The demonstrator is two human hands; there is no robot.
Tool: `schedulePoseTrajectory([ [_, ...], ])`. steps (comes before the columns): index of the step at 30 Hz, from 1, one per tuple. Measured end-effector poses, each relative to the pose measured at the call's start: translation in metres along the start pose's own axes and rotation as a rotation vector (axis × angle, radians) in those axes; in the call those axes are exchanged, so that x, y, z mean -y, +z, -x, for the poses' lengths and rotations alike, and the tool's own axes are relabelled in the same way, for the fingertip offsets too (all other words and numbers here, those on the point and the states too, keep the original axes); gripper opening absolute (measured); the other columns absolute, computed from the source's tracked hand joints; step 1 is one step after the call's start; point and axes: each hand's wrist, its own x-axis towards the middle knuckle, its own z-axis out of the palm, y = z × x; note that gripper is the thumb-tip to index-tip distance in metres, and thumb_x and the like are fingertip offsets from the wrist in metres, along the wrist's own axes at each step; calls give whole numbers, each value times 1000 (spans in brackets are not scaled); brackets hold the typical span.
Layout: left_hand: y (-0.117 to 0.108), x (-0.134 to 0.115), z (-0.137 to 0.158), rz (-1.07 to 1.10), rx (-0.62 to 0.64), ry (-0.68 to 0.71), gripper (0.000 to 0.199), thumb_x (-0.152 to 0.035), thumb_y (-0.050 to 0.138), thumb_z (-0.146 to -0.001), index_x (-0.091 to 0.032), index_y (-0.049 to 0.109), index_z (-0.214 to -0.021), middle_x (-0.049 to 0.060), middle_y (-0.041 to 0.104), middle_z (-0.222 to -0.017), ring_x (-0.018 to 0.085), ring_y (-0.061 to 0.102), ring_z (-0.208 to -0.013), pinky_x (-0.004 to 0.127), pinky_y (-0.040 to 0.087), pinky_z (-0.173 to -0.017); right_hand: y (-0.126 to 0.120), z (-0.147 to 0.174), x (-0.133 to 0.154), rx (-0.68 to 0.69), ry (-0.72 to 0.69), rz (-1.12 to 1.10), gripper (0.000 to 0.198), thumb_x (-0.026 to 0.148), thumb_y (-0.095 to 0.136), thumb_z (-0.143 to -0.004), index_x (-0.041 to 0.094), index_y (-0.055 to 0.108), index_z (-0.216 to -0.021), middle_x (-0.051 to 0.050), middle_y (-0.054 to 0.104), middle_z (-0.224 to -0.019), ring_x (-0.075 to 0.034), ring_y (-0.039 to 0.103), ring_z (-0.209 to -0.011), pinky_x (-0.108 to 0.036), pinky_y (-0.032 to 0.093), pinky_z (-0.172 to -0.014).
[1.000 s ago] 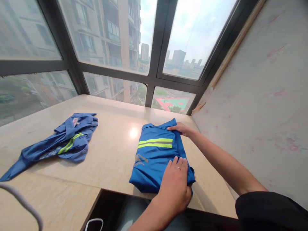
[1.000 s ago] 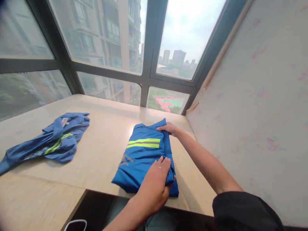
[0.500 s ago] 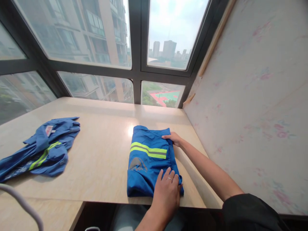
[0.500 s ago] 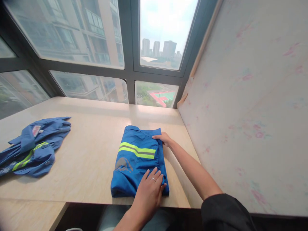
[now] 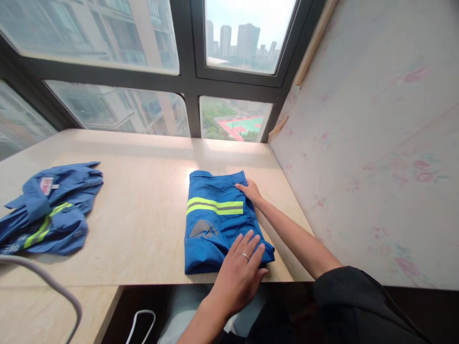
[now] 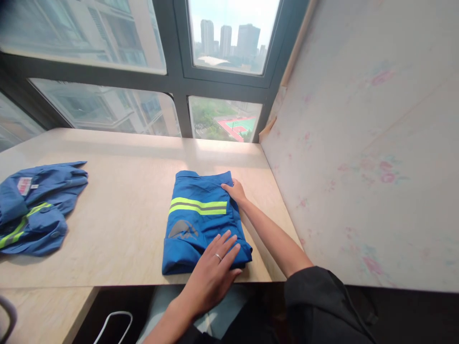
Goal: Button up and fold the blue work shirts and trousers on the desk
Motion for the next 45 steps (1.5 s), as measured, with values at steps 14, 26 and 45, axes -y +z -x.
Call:
schedulePoseTrajectory([
  [14, -59, 76, 96, -44, -172, -260, 43, -6, 52, -90, -24, 61, -128, 8, 70, -118, 20, 67, -109, 35, 57, -93, -12, 2, -12, -62, -102, 202, 53, 32, 79, -59, 19, 57, -106, -6, 73, -100, -25, 69, -94, -39, 56, -85],
  [26, -46, 61, 103, -129, -433, -443, 19, -10, 63, -86, -20, 57, -71, -1, 57, -64, 14, 58, -63, 25, 48, -59, -53, -4, -25, -287, -74, 311, 54, 37, 77, -60, 20, 56, -108, -8, 71, -103, -25, 67, -94, -37, 55, -84],
  [45, -32, 75, 64, 402, -295, -956, 43, -14, 46, -76, -24, 77, -106, 2, 78, -103, 23, 73, -98, 36, 58, -89, 75, -55, 56, 29, -414, 1009, 49, 45, 52, -94, 13, 53, -131, -21, 57, -134, -34, 47, -130, -53, 29, -111],
])
